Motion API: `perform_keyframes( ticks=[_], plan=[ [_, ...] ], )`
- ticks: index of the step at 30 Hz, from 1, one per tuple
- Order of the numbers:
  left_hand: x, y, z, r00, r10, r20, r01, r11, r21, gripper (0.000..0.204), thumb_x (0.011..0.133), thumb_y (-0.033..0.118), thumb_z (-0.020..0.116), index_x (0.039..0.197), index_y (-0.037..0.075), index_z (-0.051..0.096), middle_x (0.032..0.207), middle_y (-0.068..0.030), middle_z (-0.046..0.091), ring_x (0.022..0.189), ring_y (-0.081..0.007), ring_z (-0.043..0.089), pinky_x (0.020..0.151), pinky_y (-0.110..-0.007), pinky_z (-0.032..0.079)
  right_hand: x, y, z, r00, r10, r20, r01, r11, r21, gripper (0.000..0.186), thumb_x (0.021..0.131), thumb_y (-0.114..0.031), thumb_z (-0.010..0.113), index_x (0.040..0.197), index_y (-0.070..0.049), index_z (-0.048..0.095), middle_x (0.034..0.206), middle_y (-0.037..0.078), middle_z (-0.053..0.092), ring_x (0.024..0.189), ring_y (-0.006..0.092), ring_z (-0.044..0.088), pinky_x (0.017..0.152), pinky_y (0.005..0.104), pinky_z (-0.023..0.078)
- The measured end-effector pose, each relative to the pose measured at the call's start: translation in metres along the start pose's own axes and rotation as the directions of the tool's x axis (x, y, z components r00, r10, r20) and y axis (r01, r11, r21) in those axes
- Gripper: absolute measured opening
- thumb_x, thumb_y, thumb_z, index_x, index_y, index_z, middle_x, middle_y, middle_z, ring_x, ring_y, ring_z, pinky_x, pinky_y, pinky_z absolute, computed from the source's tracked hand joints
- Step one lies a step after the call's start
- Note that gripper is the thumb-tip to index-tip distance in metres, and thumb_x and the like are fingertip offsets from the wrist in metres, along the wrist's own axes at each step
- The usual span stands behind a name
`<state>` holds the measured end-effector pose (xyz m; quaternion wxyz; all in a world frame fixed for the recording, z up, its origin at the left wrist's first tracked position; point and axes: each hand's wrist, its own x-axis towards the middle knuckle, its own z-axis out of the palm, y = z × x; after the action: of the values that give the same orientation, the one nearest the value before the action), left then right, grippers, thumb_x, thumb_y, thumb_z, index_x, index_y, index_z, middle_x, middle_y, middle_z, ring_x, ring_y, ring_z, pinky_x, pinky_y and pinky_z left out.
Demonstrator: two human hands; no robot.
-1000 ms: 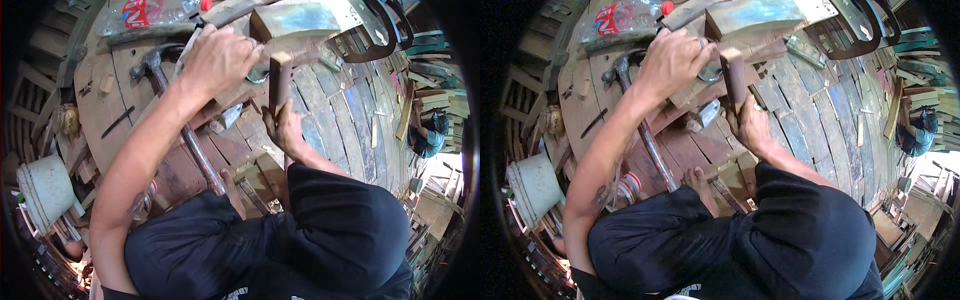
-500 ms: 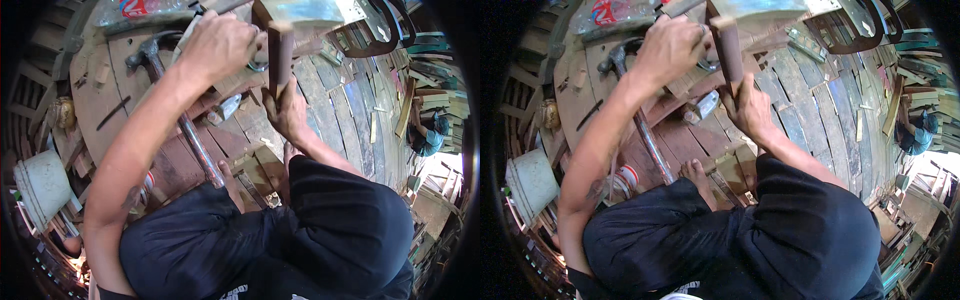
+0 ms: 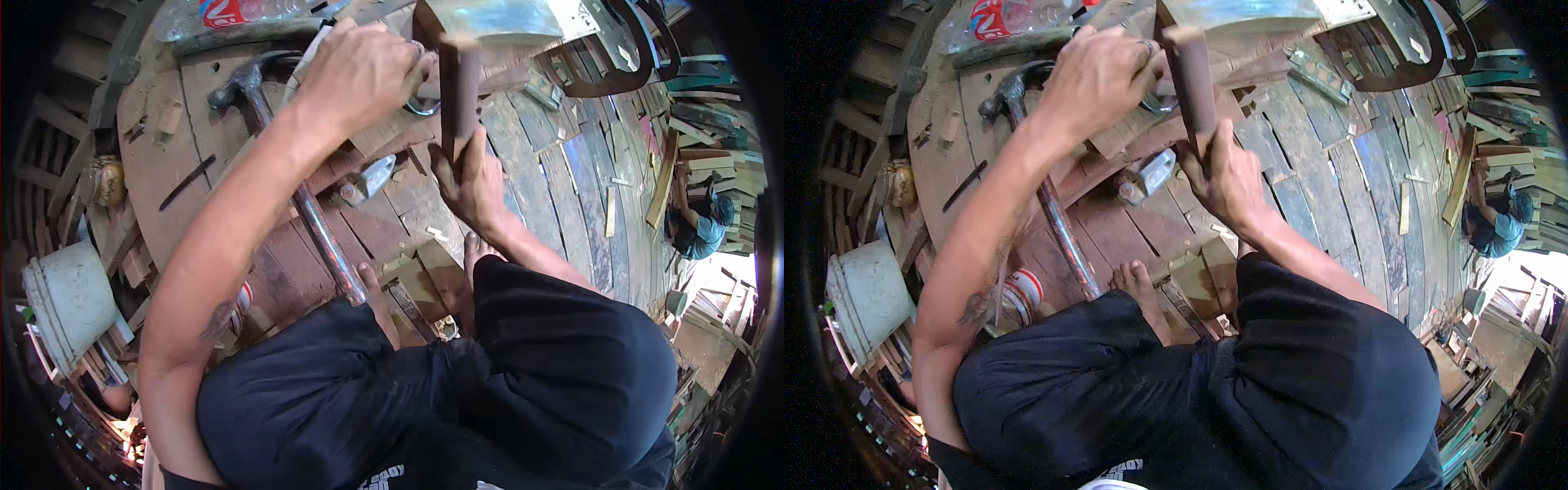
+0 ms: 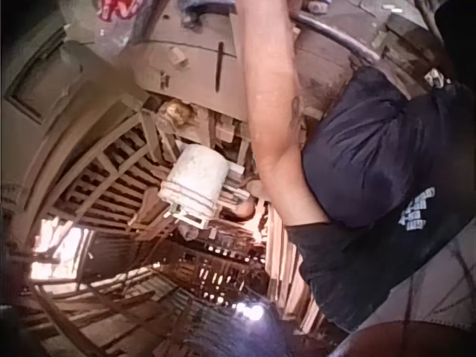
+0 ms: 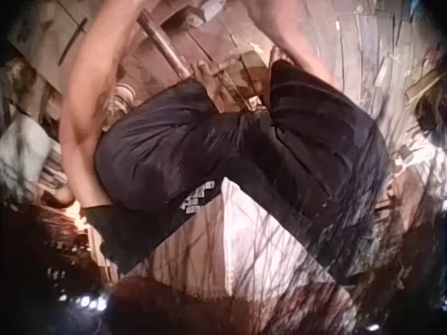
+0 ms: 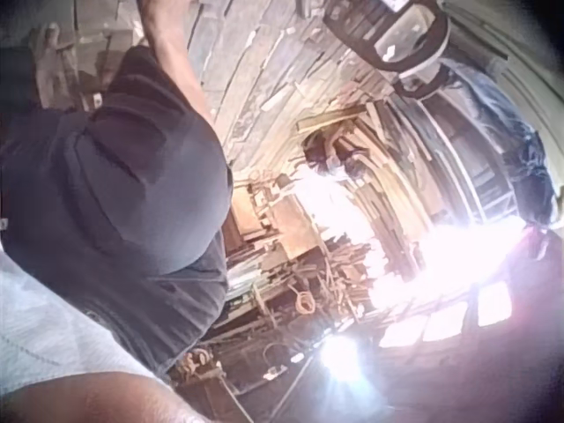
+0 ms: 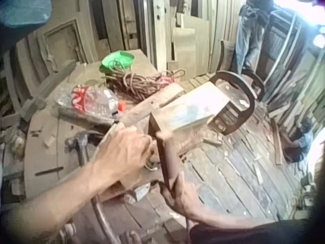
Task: The person sits on the floor and uses a chisel and a wooden mallet to carve a small piece of wood. They repeatedly strike the chisel to shape the wood, occasionally pausing to adjust the tool or inspect the carved area.
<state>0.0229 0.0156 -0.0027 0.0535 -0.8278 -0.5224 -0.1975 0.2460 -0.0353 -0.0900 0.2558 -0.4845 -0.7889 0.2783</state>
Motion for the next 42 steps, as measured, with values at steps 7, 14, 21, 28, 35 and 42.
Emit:
perform_keyframes(
  ticks=[7, 14, 21, 28, 35, 42],
  plan=[
    [0.005, -0.005, 0.008, 1.0, 0.015, -0.009, -0.015, 1.0, -0.013, 0.043, 0.103, 0.037, 0.056, 0.074, 0.009, 0.071, 0.077, -0.0106, 0.072, 0.084, -0.0289, 0.071, 0.079, -0.048, 0.049, -0.024, 0.025, 0.012, 0.999, -0.047, 0.001, 0.047, 0.998, -0.035, 0.047, 0.095, -0.021, 0.072, 0.118, 0.003, 0.04, 0.074, 0.022, 0.067, 0.06, 0.0459, 0.065, 0.053, 0.0522, 0.05],
    [-0.002, -0.001, 0.009, 0.992, 0.069, -0.105, -0.072, 0.997, -0.025, 0.02, 0.091, 0.019, 0.062, 0.076, 0.01, 0.072, 0.076, -0.0117, 0.072, 0.084, -0.0297, 0.071, 0.078, -0.046, 0.05, -0.027, 0.012, 0.01, 0.997, -0.065, 0.052, 0.066, 0.997, -0.033, 0.043, 0.095, -0.023, 0.071, 0.116, -0.001, 0.04, 0.07, 0.024, 0.064, 0.063, 0.0479, 0.066, 0.055, 0.0548, 0.052],
    [-0.001, 0.0, 0.004, 0.998, 0.043, -0.04, -0.045, 0.998, -0.04, 0.045, 0.104, 0.038, 0.054, 0.075, 0.009, 0.071, 0.077, -0.0106, 0.072, 0.085, -0.0308, 0.07, 0.08, -0.047, 0.048, -0.011, -0.006, 0.0, 0.998, 0.052, 0.039, -0.054, 0.997, 0.05, 0.043, 0.096, -0.024, 0.071, 0.114, 0.0, 0.04, 0.075, 0.027, 0.067, 0.068, 0.0514, 0.066, 0.06, 0.0561, 0.053],
    [-0.004, 0.002, 0.007, 0.999, 0.025, -0.046, -0.025, 1.0, -0.007, 0.036, 0.1, 0.029, 0.061, 0.073, 0.005, 0.065, 0.073, -0.0142, 0.065, 0.079, -0.0332, 0.063, 0.073, -0.046, 0.044, 0.007, -0.008, -0.009, 0.995, 0.096, 0.029, -0.096, 0.995, 0.01, 0.043, 0.096, -0.026, 0.07, 0.108, 0.0, 0.039, 0.071, 0.028, 0.065, 0.068, 0.051, 0.065, 0.057, 0.0563, 0.05],
    [0.0, 0.004, 0.004, 1.0, 0.014, -0.011, -0.014, 0.999, -0.032, 0.035, 0.1, 0.031, 0.059, 0.076, 0.009, 0.072, 0.079, -0.0107, 0.073, 0.085, -0.0298, 0.07, 0.08, -0.046, 0.049, -0.016, 0.01, -0.007, 0.998, 0.008, 0.055, -0.008, 1.0, -0.002, 0.043, 0.094, -0.022, 0.073, 0.111, 0.001, 0.041, 0.08, 0.024, 0.069, 0.07, 0.048, 0.068, 0.059, 0.0545, 0.053],
    [-0.001, 0.003, 0.007, 0.995, 0.052, -0.08, -0.057, 0.997, -0.06, 0.033, 0.099, 0.026, 0.063, 0.073, 0.007, 0.067, 0.071, -0.012, 0.065, 0.077, -0.0311, 0.063, 0.074, -0.045, 0.044, -0.04, 0.04, 0.015, 0.998, -0.049, 0.031, 0.049, 0.999, -0.01, 0.048, 0.093, -0.02, 0.073, 0.119, 0.002, 0.039, 0.08, 0.025, 0.068, 0.068, 0.05, 0.066, 0.058, 0.0558, 0.053]
  ],
)
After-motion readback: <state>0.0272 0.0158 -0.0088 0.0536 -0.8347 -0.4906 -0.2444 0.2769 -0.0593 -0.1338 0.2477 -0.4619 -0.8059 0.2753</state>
